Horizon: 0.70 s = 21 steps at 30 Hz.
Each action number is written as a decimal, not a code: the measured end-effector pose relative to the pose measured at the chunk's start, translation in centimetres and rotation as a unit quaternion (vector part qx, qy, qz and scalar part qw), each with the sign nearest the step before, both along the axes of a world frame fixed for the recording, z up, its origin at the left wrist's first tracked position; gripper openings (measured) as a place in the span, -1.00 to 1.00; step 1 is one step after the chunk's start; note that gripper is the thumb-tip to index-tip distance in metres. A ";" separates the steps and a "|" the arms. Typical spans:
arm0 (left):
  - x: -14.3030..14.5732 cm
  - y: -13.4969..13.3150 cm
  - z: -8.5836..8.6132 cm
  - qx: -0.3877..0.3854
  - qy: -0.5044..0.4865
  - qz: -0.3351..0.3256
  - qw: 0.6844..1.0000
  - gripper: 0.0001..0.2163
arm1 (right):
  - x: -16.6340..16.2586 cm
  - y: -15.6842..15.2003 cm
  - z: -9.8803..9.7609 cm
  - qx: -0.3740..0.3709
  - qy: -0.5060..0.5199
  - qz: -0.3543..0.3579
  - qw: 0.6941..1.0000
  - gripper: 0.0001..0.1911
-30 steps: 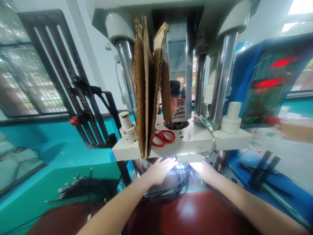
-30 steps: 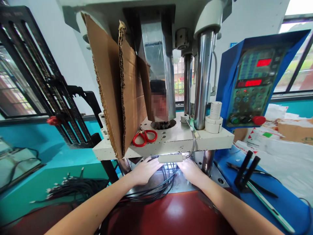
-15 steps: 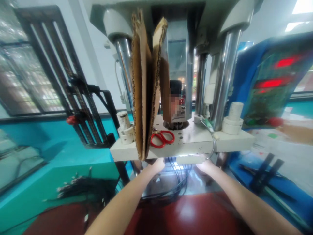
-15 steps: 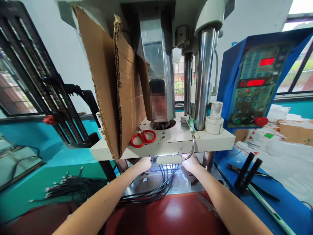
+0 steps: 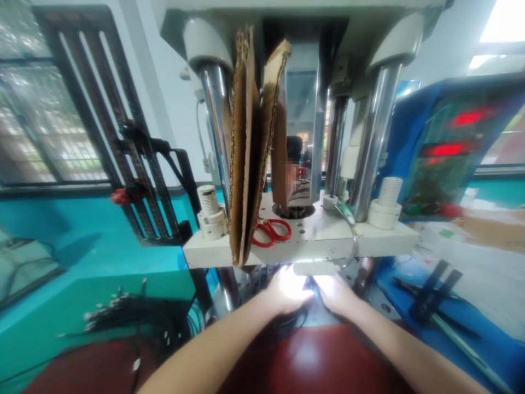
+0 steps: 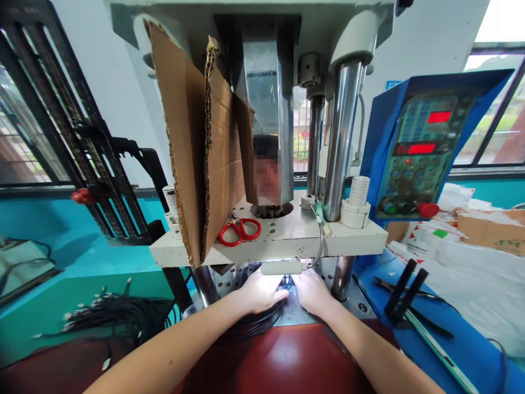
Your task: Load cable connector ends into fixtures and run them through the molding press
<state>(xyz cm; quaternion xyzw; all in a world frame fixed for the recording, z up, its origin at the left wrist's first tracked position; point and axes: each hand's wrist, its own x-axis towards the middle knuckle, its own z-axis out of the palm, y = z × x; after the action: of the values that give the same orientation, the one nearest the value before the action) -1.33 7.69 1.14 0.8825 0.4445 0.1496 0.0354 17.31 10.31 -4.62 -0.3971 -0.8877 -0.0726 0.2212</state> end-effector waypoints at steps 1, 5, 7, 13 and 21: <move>0.3 -0.4 0.0 0.007 0.004 -0.005 1.000 -0.49 | -0.1 -0.1 0.1 0.001 -0.003 0.005 1.000 -0.60; 0.6 -0.3 -0.4 0.025 0.005 -0.008 1.000 -0.40 | -0.4 0.0 1.1 -0.006 -0.010 0.016 1.000 -0.61; 0.6 0.3 -0.7 0.028 -0.007 -0.003 1.000 -0.43 | -0.6 0.1 1.5 -0.011 -0.012 0.018 1.000 -0.62; 0.7 1.2 -1.3 0.011 -0.056 0.001 0.998 -0.54 | -1.1 1.0 1.6 -0.033 -0.016 0.024 0.999 -0.67; 0.9 2.3 -1.1 -0.059 -0.049 0.027 0.997 -0.51 | -1.7 1.9 1.7 -0.062 0.012 -0.003 0.998 -0.73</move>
<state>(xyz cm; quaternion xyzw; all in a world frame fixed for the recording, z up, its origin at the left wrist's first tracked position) -0.45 9.97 0.03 0.8583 0.4737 0.1670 0.1051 15.61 12.18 -2.96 -0.4135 -0.8867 -0.0134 0.2063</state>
